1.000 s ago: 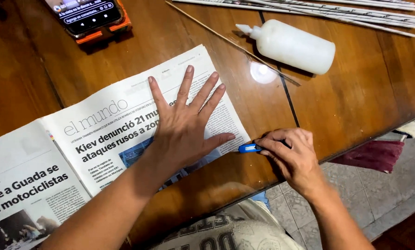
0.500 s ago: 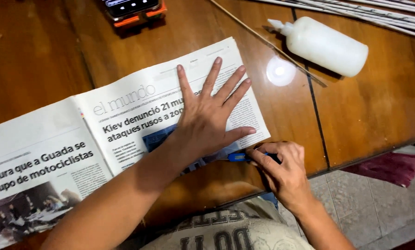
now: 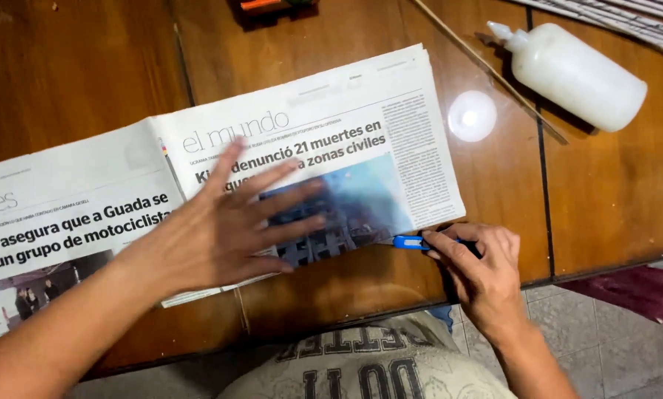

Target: Folding and cutting newspaper sheets into strips using a utility knife on a wooden table

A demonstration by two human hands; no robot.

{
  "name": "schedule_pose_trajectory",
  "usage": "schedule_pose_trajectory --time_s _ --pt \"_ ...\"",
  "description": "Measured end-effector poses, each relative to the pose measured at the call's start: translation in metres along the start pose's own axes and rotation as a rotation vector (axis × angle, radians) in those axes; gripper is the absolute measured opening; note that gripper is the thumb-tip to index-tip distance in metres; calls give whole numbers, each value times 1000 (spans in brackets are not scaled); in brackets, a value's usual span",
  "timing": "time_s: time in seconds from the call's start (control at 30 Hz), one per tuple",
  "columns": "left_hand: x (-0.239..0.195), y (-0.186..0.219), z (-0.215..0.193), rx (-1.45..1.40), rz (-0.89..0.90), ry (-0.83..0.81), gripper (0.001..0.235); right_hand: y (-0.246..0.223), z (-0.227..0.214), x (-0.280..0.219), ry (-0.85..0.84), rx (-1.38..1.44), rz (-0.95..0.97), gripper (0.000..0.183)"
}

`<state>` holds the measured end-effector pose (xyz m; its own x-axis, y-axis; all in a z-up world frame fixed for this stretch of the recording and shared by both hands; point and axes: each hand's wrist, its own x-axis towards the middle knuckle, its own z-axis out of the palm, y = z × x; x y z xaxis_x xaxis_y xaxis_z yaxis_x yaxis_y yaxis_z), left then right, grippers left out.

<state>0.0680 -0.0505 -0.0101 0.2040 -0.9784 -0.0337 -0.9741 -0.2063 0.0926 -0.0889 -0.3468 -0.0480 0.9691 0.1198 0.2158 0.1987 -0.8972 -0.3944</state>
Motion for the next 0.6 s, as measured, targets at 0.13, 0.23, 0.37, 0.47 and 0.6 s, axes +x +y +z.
schedule_pose_trajectory --time_s 0.13,0.23,0.37,0.47,0.6 --pt "-21 -5 14 -184 -63 168 59 1 2 0 -10 -2 -13 22" --pt "-26 -7 22 -116 -85 121 68 -1 5 1 -14 -9 -31 23" --pt "-26 -8 24 -107 -73 125 72 -10 7 3 -16 -5 -56 22" --pt "-25 -6 25 -94 -71 160 64 -17 9 7 6 6 -83 22" --pt "-14 0 24 -22 -73 199 70 -19 10 8 -6 -3 -88 23"
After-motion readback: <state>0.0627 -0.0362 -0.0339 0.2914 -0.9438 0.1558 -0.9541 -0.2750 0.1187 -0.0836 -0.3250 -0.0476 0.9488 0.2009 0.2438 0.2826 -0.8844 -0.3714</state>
